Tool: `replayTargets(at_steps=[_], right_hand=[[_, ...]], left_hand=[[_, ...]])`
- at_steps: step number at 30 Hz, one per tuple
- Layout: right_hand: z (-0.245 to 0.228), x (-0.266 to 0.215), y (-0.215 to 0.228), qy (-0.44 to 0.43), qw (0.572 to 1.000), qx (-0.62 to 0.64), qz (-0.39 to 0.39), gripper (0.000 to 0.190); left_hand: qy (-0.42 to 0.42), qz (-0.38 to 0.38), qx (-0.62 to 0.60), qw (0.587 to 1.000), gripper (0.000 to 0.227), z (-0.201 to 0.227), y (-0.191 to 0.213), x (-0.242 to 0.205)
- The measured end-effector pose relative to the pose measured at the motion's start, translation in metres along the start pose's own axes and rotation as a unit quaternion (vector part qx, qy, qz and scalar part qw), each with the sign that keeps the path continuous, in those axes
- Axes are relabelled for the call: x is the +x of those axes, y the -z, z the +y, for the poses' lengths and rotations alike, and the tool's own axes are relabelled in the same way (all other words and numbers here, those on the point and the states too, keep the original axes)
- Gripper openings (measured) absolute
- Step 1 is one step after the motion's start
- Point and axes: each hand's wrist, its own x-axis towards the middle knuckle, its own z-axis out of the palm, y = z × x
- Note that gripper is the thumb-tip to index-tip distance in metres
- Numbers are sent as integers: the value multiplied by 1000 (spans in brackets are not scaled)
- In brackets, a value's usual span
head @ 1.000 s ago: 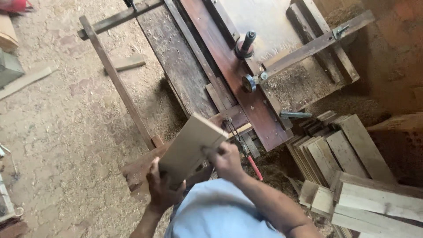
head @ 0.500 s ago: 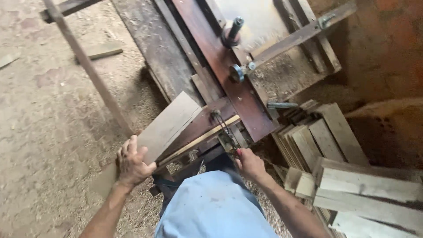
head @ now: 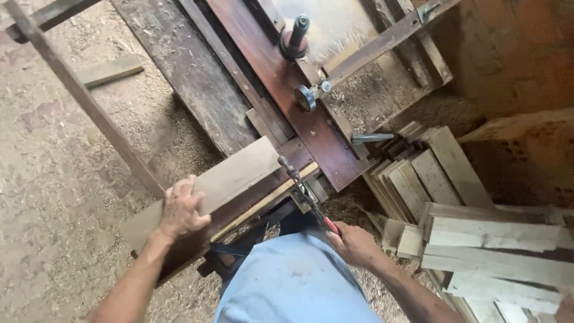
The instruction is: The person is smoothing the edges of various wood planks using a stationary power planer or jointer machine.
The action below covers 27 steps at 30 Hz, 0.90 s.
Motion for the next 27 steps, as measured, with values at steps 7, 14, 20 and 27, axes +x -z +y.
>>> replayTargets(at_steps=[7, 14, 20, 27], right_hand=[[7, 13, -16, 13, 998, 60, 20, 44], [12, 20, -30, 55, 981, 157, 101, 49], [4, 21, -29, 58, 977, 141, 150, 45], [19, 48, -50, 177, 937, 135, 268, 65]], left_hand=[[-18, -33, 12, 999, 47, 115, -4, 86], [-130, 53, -158, 977, 33, 114, -75, 137], [-146, 183, -221, 947, 12, 122, -87, 146], [-100, 208, -287, 930, 9, 128, -85, 153]])
